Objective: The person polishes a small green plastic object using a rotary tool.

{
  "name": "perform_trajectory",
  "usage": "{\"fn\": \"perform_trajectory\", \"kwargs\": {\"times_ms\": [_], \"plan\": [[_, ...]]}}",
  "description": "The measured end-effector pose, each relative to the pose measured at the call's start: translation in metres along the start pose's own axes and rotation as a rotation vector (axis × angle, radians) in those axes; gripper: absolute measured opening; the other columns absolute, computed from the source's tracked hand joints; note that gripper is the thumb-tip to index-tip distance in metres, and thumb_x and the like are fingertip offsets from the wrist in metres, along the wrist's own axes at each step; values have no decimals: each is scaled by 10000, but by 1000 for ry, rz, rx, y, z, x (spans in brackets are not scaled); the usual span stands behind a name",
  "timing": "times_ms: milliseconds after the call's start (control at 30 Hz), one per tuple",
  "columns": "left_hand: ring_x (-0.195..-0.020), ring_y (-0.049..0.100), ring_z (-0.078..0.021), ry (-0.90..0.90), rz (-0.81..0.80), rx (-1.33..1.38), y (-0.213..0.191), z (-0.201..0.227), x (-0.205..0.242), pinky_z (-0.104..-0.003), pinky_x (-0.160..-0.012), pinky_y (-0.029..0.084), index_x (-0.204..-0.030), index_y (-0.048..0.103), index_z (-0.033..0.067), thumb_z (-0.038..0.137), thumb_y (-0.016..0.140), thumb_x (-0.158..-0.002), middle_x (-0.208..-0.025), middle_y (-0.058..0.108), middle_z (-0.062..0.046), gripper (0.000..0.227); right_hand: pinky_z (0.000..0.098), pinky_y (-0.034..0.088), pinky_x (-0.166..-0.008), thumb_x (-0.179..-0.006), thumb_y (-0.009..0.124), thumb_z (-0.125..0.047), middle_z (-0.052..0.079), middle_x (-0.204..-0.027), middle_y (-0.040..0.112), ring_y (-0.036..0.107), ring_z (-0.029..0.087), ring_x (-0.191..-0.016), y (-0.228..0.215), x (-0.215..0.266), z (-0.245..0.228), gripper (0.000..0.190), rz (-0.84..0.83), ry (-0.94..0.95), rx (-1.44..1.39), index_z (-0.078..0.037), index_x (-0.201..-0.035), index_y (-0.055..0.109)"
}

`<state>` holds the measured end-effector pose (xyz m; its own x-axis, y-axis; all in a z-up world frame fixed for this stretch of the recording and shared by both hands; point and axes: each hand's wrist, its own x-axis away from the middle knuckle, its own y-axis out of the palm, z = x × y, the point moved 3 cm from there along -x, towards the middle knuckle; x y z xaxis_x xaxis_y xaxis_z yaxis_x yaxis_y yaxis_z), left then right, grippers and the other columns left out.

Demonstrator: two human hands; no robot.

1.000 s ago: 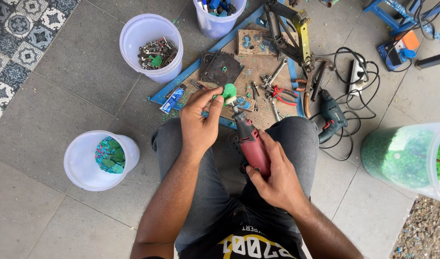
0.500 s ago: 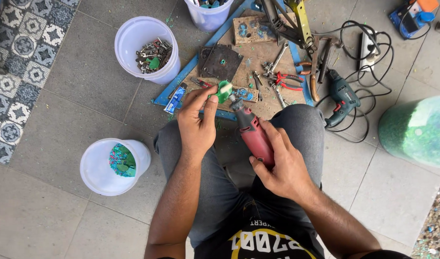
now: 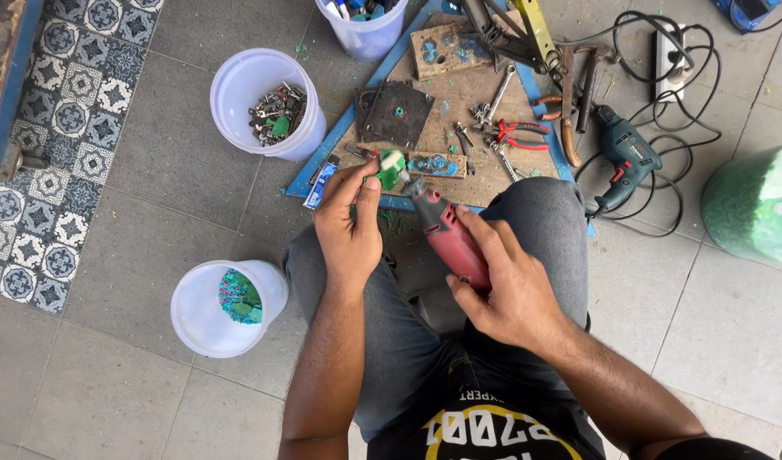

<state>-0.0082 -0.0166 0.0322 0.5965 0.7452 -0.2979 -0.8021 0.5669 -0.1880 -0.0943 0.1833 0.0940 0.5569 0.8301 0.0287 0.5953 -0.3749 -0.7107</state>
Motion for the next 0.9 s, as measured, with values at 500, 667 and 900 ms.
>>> {"fn": "perform_trajectory", "kwargs": {"times_ms": [500, 667, 900], "plan": [[-1018, 649, -90, -73, 73, 252, 0, -19, 0, -246, -892, 541, -1232, 695, -36, 81, 591, -1099, -1107, 711, -66, 206, 490, 596, -747, -787, 761, -227, 186, -1172, 590, 695, 412, -910, 0, 7, 6, 844, -102, -4, 52, -110, -1525, 368], [-959, 652, -78, -106, 93, 220, -2, -23, 2, -239, -847, 544, -1204, 708, -31, 87, 593, -1091, -1044, 724, -53, 200, 476, 605, -726, -783, 758, -221, 179, -1178, 590, 703, 396, -906, -2, 6, 8, 833, -85, -12, 61, -117, -1515, 374], [-898, 640, -75, -132, 123, 268, -1, -33, 3, -233, -809, 530, -1173, 722, -36, 87, 607, -1087, -984, 721, -41, 189, 476, 601, -720, -777, 770, -217, 177, -1226, 605, 700, 401, -959, -3, 9, 13, 810, -38, -116, 122, -117, -1496, 411]]}}
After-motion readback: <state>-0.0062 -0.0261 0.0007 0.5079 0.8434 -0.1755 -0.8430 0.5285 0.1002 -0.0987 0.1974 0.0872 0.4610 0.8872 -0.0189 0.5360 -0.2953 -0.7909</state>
